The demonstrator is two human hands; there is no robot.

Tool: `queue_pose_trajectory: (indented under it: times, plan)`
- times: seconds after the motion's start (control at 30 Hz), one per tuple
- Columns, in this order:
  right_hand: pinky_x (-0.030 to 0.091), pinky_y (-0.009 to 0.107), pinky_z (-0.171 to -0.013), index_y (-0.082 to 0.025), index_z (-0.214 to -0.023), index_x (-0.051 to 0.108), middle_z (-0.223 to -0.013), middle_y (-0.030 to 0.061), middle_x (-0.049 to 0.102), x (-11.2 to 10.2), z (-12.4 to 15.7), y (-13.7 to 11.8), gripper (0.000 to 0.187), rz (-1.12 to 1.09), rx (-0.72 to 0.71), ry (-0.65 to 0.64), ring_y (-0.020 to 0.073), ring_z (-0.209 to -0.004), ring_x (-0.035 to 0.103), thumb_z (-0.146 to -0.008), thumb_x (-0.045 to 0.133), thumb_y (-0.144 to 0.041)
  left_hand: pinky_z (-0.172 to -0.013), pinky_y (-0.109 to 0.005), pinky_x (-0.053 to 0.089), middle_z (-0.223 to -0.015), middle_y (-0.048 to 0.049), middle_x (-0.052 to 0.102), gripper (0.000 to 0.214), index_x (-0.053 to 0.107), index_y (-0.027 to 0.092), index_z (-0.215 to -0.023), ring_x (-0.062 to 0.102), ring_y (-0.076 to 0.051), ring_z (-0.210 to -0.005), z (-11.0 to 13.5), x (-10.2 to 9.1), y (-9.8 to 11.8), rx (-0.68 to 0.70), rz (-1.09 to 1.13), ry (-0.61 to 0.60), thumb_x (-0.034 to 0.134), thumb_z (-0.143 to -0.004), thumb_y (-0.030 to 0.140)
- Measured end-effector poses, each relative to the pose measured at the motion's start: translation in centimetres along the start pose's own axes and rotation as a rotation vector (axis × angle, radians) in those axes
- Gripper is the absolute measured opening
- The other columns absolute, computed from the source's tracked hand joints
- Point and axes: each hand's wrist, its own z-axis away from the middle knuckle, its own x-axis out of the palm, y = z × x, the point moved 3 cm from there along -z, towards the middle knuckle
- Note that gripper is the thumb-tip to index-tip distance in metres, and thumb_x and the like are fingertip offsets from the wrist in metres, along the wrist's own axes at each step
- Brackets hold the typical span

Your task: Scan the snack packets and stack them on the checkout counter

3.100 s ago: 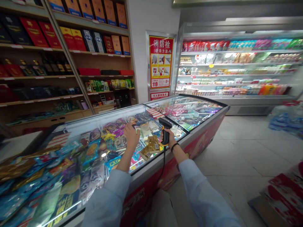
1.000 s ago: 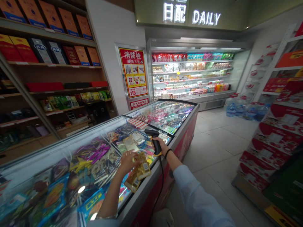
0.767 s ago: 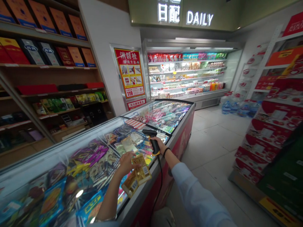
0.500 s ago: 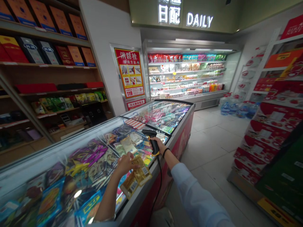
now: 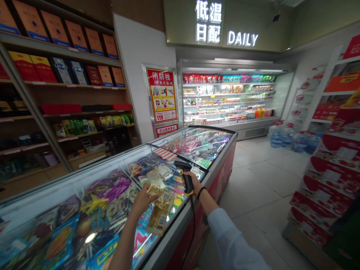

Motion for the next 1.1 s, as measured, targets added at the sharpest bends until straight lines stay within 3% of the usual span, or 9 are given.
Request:
queue_pose_trajectory:
  times: [0.13,0.27,0.6,0.93,1.1]
  plan:
    - [0.034,0.022,-0.039,-0.02,-0.062,0.055,-0.05,0.001,0.051,-0.3,-0.9,0.5,0.029,-0.068,0.025,0.003,0.012,-0.042,0.044,-0.073,0.058,-0.046,-0.052,-0.03,0.048,-0.078,-0.0014,0.064,0.04,0.044,0.022,-0.09,0.064,-0.021,-0.065,0.1,-0.1,-0.3,-0.105,0.09,0.01,0.069,-0.068,0.042]
    - [0.036,0.024,-0.038,-0.021,-0.063,0.052,-0.049,-0.0007,0.049,-0.4,-1.1,0.5,0.023,-0.076,-0.013,0.011,0.0112,-0.039,0.041,-0.067,0.056,-0.043,-0.047,-0.026,0.047,-0.079,-0.0019,0.064,0.036,0.044,0.021,-0.093,0.063,-0.018,-0.062,-0.1,0.2,-0.7,-0.141,0.158,0.063,0.07,-0.072,0.035]
    - [0.035,0.023,-0.039,-0.021,-0.061,0.05,-0.049,-0.0013,0.051,-0.2,-0.8,0.5,0.027,-0.038,0.011,0.014,0.0112,-0.04,0.044,-0.064,0.06,-0.045,-0.058,-0.03,0.057,-0.1,-0.0108,0.065,0.047,0.043,0.017,-0.108,0.067,-0.019,-0.076,-0.3,-0.8,-1.4,-0.309,0.447,0.374,0.073,-0.074,0.031]
    - [0.033,0.026,-0.038,-0.02,-0.064,0.055,-0.046,-0.0008,0.05,0.0,-0.7,0.5,0.021,-0.085,0.004,0.031,0.0121,-0.038,0.042,-0.069,0.063,-0.038,-0.059,-0.03,0.056,-0.109,-0.0144,0.064,0.051,0.044,0.017,-0.116,0.068,-0.02,-0.078,0.4,-1.3,-1.6,-0.336,0.375,0.401,0.071,-0.076,0.035]
    - [0.033,0.026,-0.04,-0.018,-0.063,0.052,-0.048,0.0013,0.051,0.8,-0.3,0.5,0.02,-0.085,0.029,0.026,0.011,-0.038,0.043,-0.074,0.055,-0.034,-0.061,-0.031,0.057,-0.107,-0.013,0.065,0.054,0.044,0.016,-0.119,0.068,-0.019,-0.077,0.5,-2.0,-0.7,-0.31,0.416,0.466,0.07,-0.076,0.035]
